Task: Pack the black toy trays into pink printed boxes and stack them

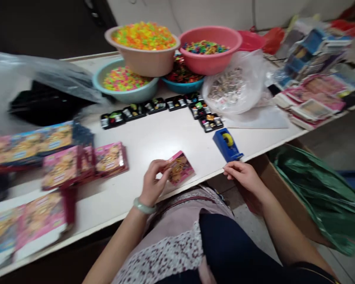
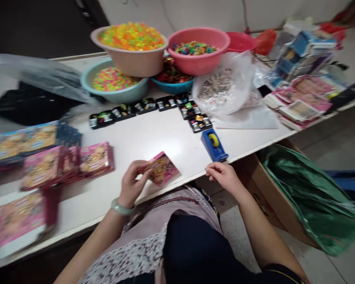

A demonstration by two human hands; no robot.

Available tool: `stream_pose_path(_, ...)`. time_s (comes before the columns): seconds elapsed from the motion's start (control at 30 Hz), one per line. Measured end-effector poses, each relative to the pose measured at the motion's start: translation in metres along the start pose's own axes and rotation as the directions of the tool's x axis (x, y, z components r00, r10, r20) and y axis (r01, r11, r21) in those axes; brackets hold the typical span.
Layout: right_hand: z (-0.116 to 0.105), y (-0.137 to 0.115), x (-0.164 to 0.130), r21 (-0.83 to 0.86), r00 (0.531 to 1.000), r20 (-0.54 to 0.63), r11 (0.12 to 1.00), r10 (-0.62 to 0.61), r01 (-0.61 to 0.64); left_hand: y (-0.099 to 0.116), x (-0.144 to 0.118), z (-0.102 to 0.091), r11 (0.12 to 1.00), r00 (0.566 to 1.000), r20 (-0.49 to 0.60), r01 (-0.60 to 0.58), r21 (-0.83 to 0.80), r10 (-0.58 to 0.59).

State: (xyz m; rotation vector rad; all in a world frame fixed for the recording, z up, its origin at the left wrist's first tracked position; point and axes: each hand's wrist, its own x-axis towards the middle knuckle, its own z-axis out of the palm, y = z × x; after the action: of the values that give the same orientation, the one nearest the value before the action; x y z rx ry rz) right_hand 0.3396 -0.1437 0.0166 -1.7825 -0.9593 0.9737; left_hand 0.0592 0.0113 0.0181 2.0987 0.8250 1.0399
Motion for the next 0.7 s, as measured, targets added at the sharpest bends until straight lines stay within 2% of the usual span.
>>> stream_pose_path(0.13,0.065,-0.058,0.008,0.322,0.977,0.182,0.945,-0.115,0.052,0.008,0.001,-0.003,0.997,0.997,0.078,-0.034,0.064,0.029)
stream_pose_path(0.2,0.091,-0.075,0.02,0.393,0.957,0.257,0.919,-0.137,0.026,0.012,0.003,-0.008,0.989,0.988,0.15,-0.069,0.131,0.049)
stream_pose_path(0.27,0.109,-0.08,0.034,0.391,0.941,0.311,0.92,-0.131,-0.001,0.015,0.006,-0.013,0.965,0.962,0.26,-0.141,0.221,0.081)
stream_pose_path(0.37,0.119,-0.077,0.05,0.264,0.942,0.312,0.964,-0.123,0.038,0.015,0.011,-0.018,0.911,0.901,0.423,-0.254,0.324,0.1)
stream_pose_path(0.43,0.12,-0.076,0.056,0.108,0.946,0.288,0.987,-0.149,0.123,0.012,0.014,-0.018,0.906,0.886,0.449,-0.28,0.317,0.117)
stream_pose_path(0.5,0.12,-0.078,0.06,-0.111,0.946,0.28,0.973,-0.163,0.201,0.007,0.018,-0.016,0.935,0.903,0.412,-0.244,0.257,0.123)
stream_pose_path(0.6,0.114,-0.083,0.069,-0.424,0.937,0.321,0.864,-0.136,0.271,-0.003,0.025,-0.017,0.99,0.948,0.317,-0.08,0.115,0.039)
stream_pose_path(0.7,0.091,-0.084,0.091,-0.519,0.921,0.365,0.791,-0.139,0.325,-0.015,0.035,-0.027,0.993,0.987,0.117,0.116,-0.02,-0.112)
